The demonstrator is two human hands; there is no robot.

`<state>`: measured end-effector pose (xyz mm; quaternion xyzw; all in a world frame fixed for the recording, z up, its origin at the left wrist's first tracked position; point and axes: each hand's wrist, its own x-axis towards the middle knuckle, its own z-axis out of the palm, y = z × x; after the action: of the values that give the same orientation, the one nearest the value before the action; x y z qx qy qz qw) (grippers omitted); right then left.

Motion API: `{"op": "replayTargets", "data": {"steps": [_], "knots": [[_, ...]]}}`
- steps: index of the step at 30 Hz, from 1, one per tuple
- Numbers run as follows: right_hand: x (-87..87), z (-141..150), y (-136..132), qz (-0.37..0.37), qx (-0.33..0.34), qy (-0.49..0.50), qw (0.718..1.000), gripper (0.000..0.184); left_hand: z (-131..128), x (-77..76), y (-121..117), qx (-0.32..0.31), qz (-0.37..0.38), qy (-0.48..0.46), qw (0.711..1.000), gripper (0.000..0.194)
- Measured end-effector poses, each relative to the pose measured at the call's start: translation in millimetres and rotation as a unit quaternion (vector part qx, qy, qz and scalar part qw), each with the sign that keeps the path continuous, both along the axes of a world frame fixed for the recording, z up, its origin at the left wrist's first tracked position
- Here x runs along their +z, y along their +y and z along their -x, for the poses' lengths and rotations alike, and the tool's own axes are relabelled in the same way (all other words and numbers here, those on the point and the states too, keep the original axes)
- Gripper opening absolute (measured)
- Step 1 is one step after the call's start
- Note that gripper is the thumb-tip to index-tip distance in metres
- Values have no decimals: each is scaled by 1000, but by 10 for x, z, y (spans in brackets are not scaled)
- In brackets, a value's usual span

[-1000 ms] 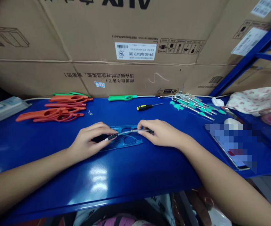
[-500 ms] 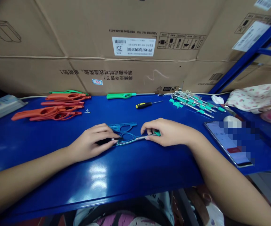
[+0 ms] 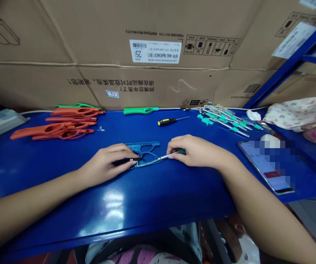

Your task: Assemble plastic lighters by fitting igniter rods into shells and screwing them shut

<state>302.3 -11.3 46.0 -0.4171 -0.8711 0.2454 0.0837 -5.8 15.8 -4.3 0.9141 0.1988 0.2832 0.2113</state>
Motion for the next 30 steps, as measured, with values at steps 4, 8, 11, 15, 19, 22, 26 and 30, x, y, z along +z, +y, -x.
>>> {"op": "replayTargets", "data": {"steps": [4,8,11,15,19,22,26,30], "knots": [[-9,-11,13,-6,0,3,1000,16,0,-5,8,1,-9,0,1000,20],[-30,26,6,-27,-12,-14,999,13,-2,-18,18,2,-13,2,1000,19],[-38,75,-20,-44,-26,-41,998,12,-7,-21,20,4,-13,-1,1000,18],[-22,103,-56,-69,-33,-83,994,13,-10,-23,21,3,-17,-4,1000,17],[3,105,-83,-79,-33,-131,988,15,-13,-21,24,6,-19,4,1000,17],[14,132,-116,-104,-20,-162,981,15,-20,-17,24,8,-23,8,1000,17],[27,180,-170,-137,-15,-169,976,13,-26,-14,19,15,-30,6,999,17],[-9,230,-172,-107,-18,-95,989,14,-26,-14,13,9,-39,5,999,18]]}}
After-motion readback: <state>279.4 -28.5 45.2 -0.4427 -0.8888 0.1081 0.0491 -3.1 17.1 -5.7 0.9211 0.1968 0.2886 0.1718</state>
